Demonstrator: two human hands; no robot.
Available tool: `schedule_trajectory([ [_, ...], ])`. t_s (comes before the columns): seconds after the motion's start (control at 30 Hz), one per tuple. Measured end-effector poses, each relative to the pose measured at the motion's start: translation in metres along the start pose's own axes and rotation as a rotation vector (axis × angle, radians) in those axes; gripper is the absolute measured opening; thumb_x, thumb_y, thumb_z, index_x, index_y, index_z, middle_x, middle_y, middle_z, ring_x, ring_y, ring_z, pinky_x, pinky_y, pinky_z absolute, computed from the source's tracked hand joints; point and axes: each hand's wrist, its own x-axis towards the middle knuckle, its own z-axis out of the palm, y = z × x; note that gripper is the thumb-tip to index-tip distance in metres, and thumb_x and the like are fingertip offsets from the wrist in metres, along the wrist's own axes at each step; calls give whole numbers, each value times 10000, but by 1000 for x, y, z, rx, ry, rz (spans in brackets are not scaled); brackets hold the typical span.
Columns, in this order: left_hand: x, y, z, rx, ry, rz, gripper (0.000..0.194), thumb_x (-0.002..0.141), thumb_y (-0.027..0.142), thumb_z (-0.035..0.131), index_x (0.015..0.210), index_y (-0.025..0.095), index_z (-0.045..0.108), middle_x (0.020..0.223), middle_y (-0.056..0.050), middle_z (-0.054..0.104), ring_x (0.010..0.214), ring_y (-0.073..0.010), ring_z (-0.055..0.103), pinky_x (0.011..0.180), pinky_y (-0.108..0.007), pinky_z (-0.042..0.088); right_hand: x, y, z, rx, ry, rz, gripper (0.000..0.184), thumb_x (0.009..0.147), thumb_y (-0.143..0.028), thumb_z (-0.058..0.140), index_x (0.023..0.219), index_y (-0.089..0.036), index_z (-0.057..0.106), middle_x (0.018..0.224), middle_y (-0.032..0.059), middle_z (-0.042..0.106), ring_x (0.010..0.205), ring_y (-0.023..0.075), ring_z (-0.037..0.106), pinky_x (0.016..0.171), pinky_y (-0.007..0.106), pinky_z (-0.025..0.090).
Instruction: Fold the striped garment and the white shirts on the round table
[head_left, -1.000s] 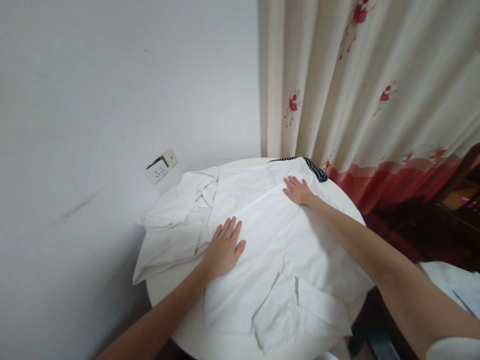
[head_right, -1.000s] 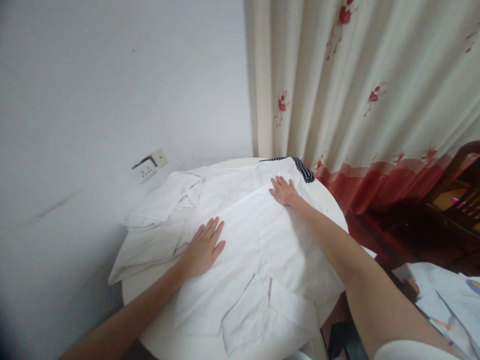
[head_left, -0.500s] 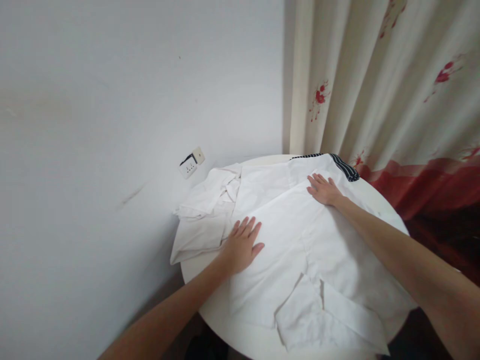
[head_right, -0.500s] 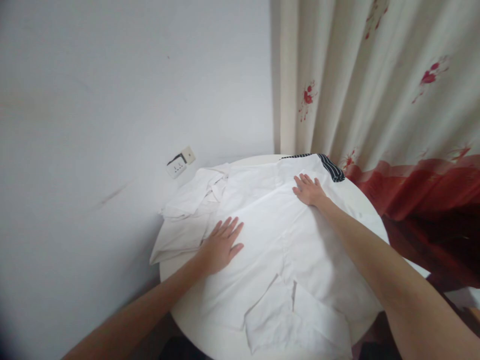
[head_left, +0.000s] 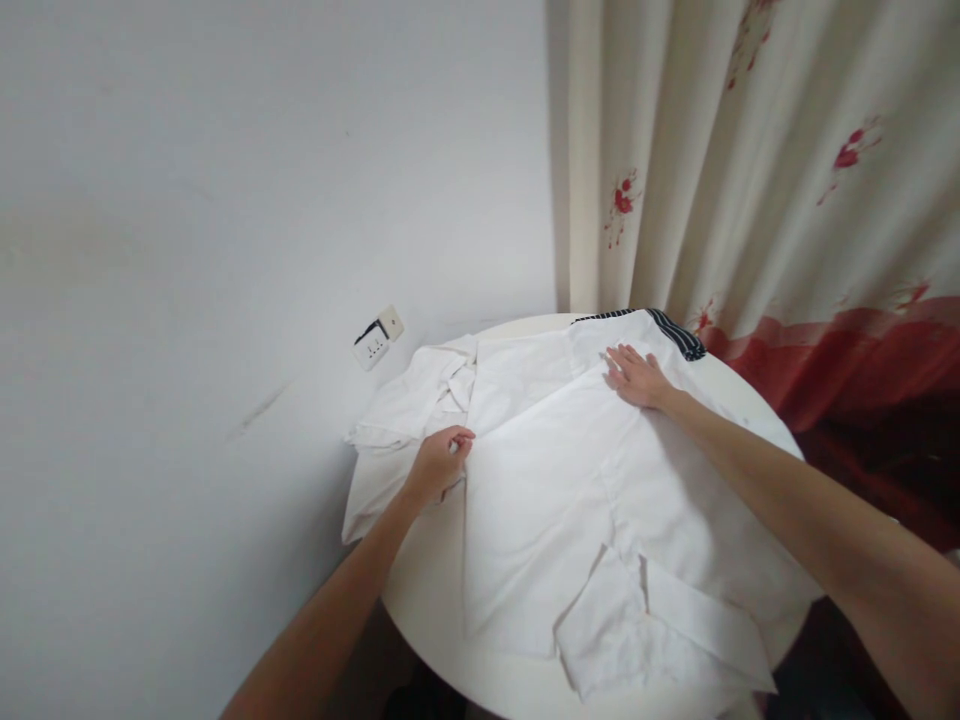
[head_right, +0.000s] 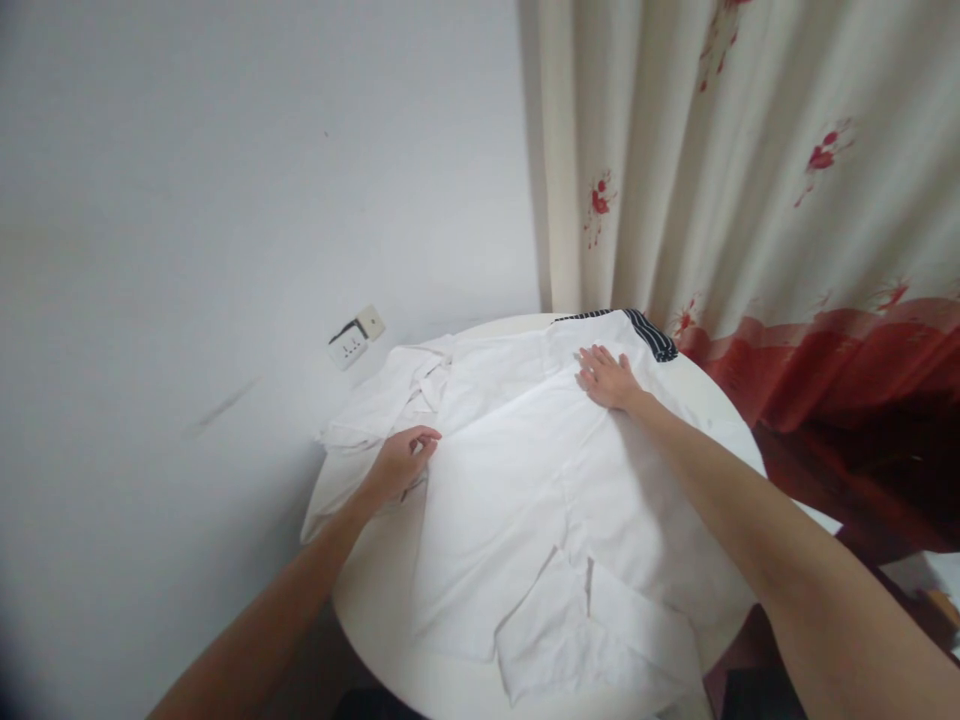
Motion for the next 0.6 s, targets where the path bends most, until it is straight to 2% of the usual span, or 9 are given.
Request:
schedule_trajectory([
  [0.13,-4,4,0,135,26,4,273,840,165,503,1035,156,694,897,-64,698,869,-216,661,866,-343,526,-1,-14,-5,-3,19,-3,588,1040,-433,215,1519,-160,418,1639,158,286,1529,310,183,1186,593,169],
  [0.27,-18,33,10,335,112,208,416,884,143,493,1282,145,614,1272,-159,633,1211,-281,578,1058,-447,453,-3,-23,-1,-12,-1,-27,581,1027,-461,262,1500,-176,443,1629,159,311,1522,318,208,1183,593,187],
  [0.37,-27,68,31,324,-41,400,485,991,294,459,1459,168,476,1527,-148,473,1412,-285,429,1165,-482,353,-3,-28,3,-27,-23,-33,596,1013,-475,303,1517,-177,414,1634,173,290,1520,334,210,1175,624,172],
  [0.43,-29,89,49,299,-152,460,536,1035,399,390,1529,190,386,1601,-120,379,1484,-277,329,1187,-501,317,-4,-38,1,-55,1,7,613,1009,-459,304,1535,-155,382,1639,194,264,1526,345,186,1173,645,141],
  [0.53,-27,105,71,297,-194,485,539,1062,409,298,1566,218,323,1642,-84,301,1527,-264,233,1204,-531,276,-17,-71,-4,-68,56,-22,631,1003,-405,297,1555,-101,337,1646,213,224,1539,333,143,1191,629,100],
  [0.6,-26,106,79,318,-176,490,537,1064,385,290,1570,208,318,1645,-86,291,1529,-274,226,1212,-552,251,-31,-100,-5,-22,29,-173,626,1003,-379,291,1568,-110,317,1656,183,210,1543,304,140,1206,599,110],
])
